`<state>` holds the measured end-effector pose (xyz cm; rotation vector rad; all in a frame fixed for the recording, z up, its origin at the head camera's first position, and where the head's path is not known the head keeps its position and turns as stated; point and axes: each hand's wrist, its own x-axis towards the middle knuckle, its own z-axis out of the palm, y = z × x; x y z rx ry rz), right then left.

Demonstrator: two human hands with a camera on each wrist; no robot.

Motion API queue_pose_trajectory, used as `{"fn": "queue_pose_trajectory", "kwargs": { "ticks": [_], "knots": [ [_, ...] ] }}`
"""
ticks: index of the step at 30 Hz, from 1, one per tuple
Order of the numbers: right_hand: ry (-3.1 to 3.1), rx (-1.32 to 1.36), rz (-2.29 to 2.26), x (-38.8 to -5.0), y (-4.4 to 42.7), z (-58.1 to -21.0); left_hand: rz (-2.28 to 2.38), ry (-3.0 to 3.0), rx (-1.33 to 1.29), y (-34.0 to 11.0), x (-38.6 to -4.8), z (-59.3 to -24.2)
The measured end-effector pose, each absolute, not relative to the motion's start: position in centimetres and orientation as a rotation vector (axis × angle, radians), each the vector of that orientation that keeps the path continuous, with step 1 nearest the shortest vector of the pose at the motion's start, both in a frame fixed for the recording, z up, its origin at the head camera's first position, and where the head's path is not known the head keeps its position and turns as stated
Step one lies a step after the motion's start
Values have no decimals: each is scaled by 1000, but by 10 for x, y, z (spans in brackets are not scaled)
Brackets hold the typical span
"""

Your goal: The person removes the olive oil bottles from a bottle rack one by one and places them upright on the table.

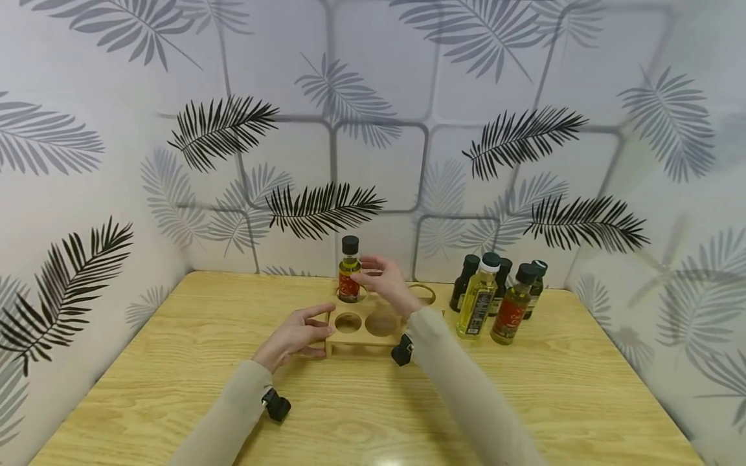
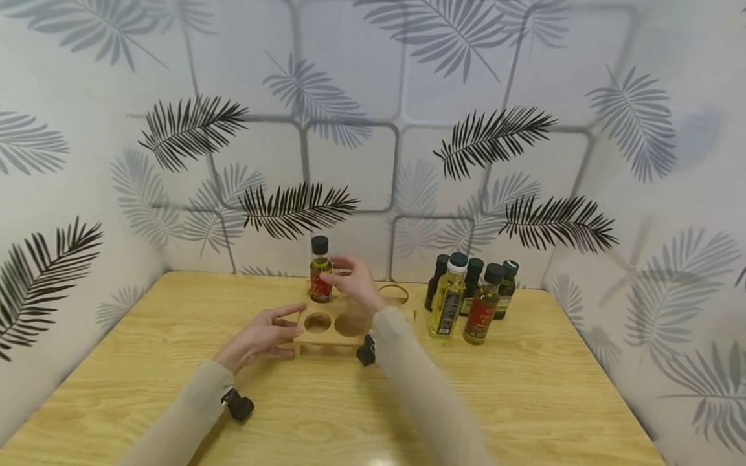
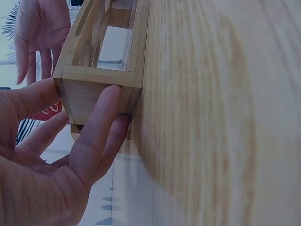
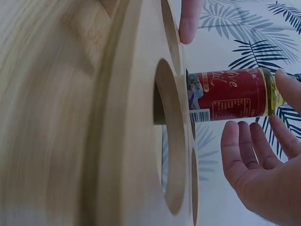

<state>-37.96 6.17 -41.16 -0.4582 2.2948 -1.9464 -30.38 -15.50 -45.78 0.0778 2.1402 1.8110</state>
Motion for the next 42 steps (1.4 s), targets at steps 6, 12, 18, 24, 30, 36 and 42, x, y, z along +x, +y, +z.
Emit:
{"fn": "queue_pose_trajectory", "kwargs": {
  "ticks": [6,12,18,24,30,36,42],
  "knots": [
    [2319,-427,-1918,-377,53,-410,1812,2146,86,-155,-303,-458],
    [2345,-406,-1951,-378,40,-407,1809,2156,91,-155,-304,-459],
    [2377,-399,-1984,-381,30,-414,1806,2157,84,-156,-302,-458],
    [2395,-332,-2027,-380,26,-419,1810,2159,86,-156,-302,-458],
    [2420,-322,-2026,-380,27,-420,1812,2159,97,-155,-304,-459],
    [2431,-356,-2010,-381,37,-423,1813,2157,96,-155,-304,-461],
    [2387,-377,-2068,-383,43,-420,1815,2155,93,-155,-304,-461]
  ]
}}
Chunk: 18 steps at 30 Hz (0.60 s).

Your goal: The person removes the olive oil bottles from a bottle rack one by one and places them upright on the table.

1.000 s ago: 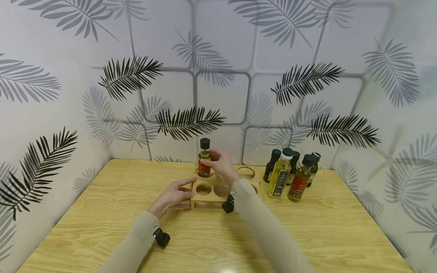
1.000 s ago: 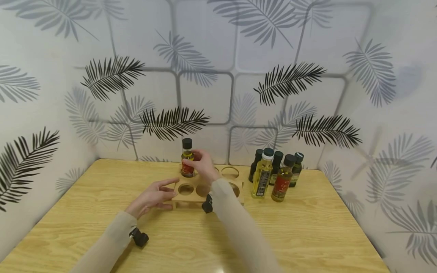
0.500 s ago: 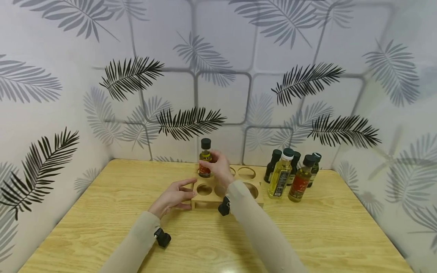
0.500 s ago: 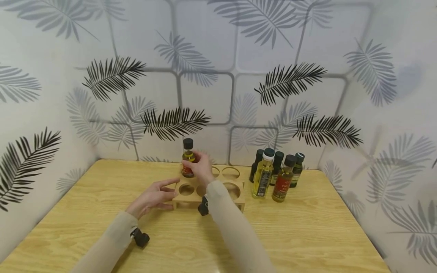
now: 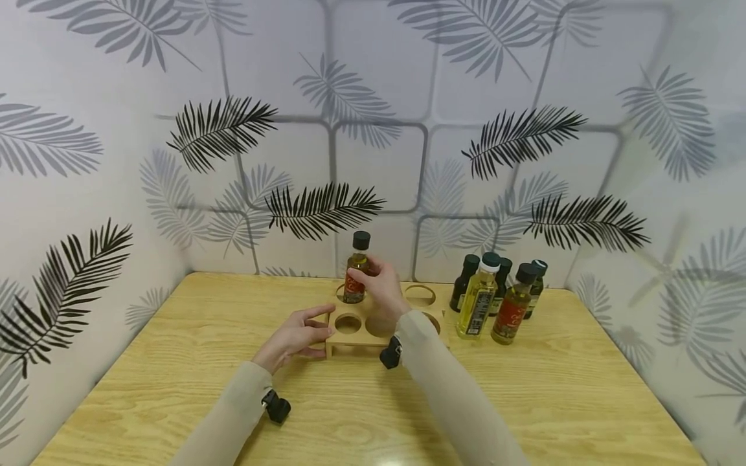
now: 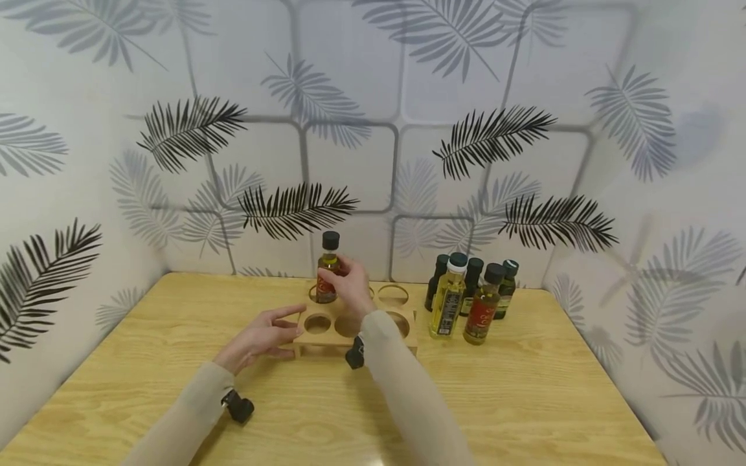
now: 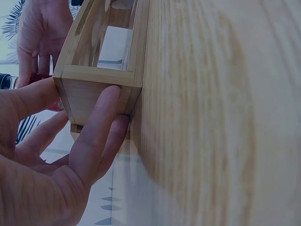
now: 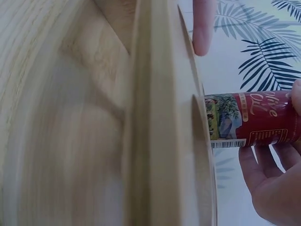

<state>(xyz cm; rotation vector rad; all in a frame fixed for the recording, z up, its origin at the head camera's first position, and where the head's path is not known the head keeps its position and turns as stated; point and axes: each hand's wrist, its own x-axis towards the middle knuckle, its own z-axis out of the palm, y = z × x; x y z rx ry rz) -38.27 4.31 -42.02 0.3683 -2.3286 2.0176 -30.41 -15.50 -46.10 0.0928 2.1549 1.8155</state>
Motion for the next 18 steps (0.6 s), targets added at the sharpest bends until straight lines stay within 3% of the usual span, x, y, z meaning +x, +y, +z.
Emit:
{"fn": "queue_pose_trajectory", "kwargs": {
  "ticks": [18],
  "knots": [
    [-2166,332,2073,-372,58,-393,1825,2144,100,-155,-302,-459]
  ]
}}
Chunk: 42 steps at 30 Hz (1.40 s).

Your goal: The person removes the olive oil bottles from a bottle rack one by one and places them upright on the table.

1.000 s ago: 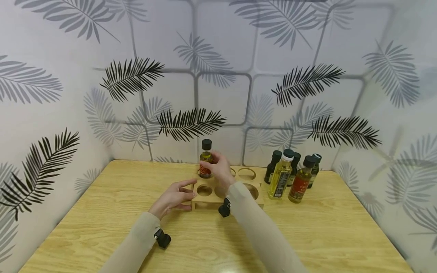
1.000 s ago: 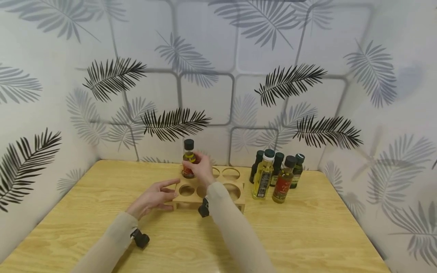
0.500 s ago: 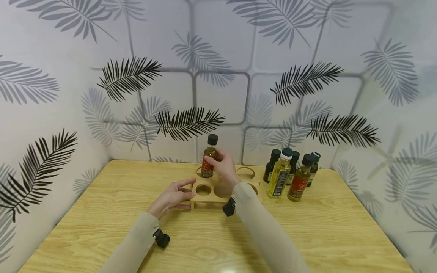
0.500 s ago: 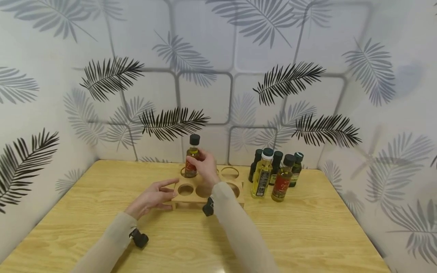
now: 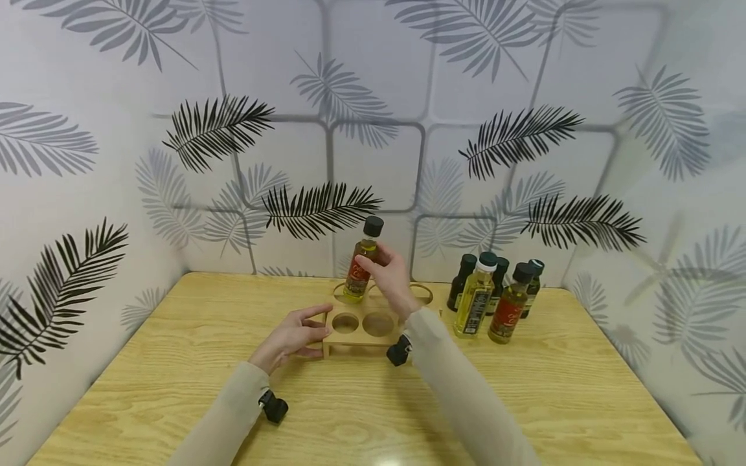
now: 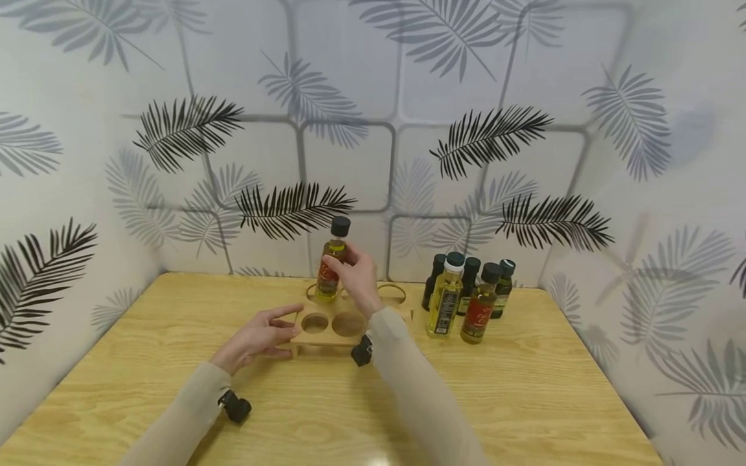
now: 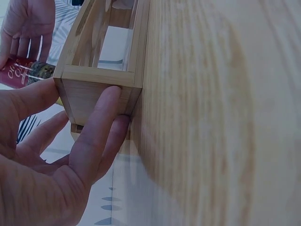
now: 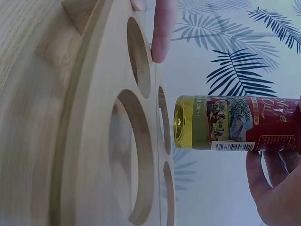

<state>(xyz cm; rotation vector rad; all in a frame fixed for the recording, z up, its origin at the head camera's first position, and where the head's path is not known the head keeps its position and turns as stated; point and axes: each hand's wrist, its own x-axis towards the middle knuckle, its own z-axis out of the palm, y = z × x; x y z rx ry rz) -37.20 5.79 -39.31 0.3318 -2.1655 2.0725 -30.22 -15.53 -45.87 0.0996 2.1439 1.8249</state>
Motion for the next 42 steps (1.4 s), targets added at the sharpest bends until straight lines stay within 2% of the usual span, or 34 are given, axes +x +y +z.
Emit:
{"fn": "queue_pose_trajectory", "kwargs": {
  "ticks": [24,42],
  "knots": [
    [-2144,381,2060,-339,91,-392,1834,2152,88,-157,-304,-459],
    [-2120,291,2085,-315,132,-397,1809,2166,108,-154,-302,-457]
  ]
}}
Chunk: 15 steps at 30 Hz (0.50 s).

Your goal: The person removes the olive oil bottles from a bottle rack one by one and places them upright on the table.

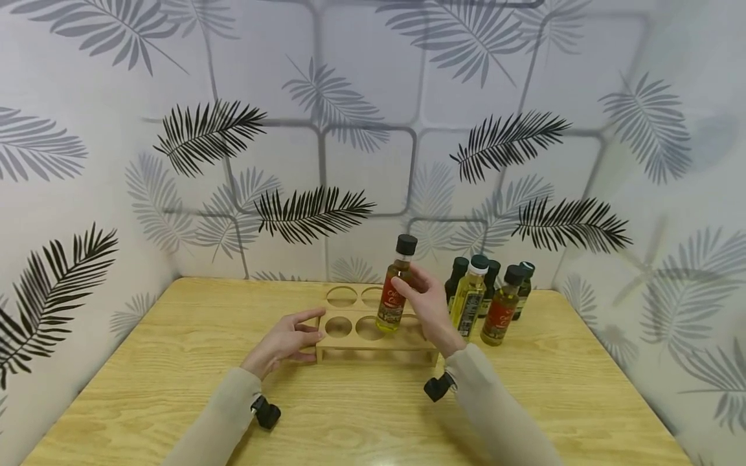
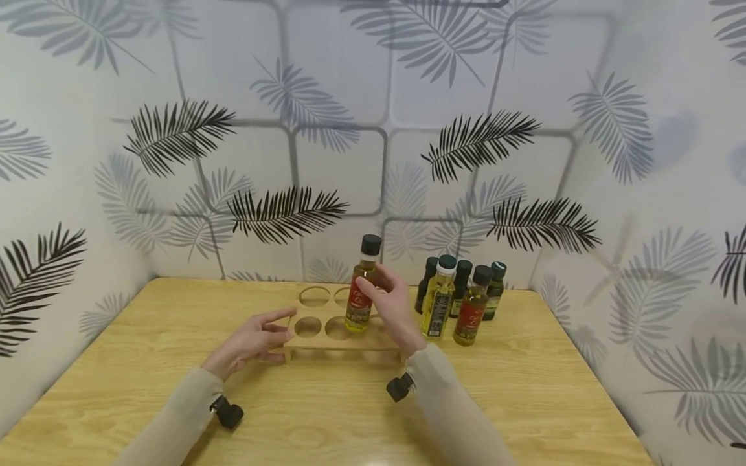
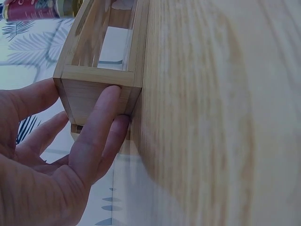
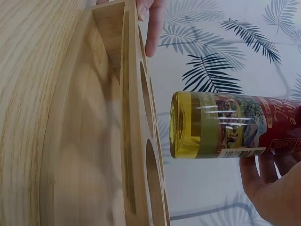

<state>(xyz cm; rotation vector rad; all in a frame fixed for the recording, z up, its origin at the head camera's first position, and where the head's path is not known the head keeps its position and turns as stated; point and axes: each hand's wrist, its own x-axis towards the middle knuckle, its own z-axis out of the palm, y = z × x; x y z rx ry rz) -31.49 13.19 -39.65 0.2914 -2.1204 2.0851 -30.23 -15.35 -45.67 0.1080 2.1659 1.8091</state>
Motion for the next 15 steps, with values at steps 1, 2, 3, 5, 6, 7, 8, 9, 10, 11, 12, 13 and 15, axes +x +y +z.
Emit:
{"fn": "queue_pose_trajectory", "kwargs": {
  "ticks": [1,2,3,5,6,7,8,9,10,11,12,13,15],
  "knots": [
    [-2113,291,2089,-314,133,-397,1810,2166,107,-154,-302,-457],
    [-2103,287,2099,-313,135,-397,1810,2167,105,-154,-302,-457],
    [-2098,291,2101,-312,136,-398,1812,2169,103,-154,-302,-457],
    [-2108,296,2090,-310,140,-398,1814,2171,99,-154,-302,-457],
    [-2115,299,2085,-308,142,-397,1814,2173,98,-153,-301,-457],
    [-2128,298,2074,-307,144,-397,1815,2174,97,-153,-301,-457],
    [-2145,286,2056,-306,146,-397,1813,2176,99,-153,-301,-457],
    [-2160,279,2039,-304,148,-397,1812,2175,100,-153,-301,-458],
    [-2175,270,2022,-303,150,-396,1811,2173,101,-153,-301,-458],
    [-2187,261,2008,-302,153,-396,1810,2171,100,-153,-301,-458],
    [-2188,255,2006,-301,155,-396,1810,2169,100,-153,-302,-458],
    [-2190,251,1997,-301,158,-396,1811,2166,100,-153,-302,-458],
    [-2191,245,1985,-300,162,-396,1812,2164,101,-153,-302,-457]
  ]
}}
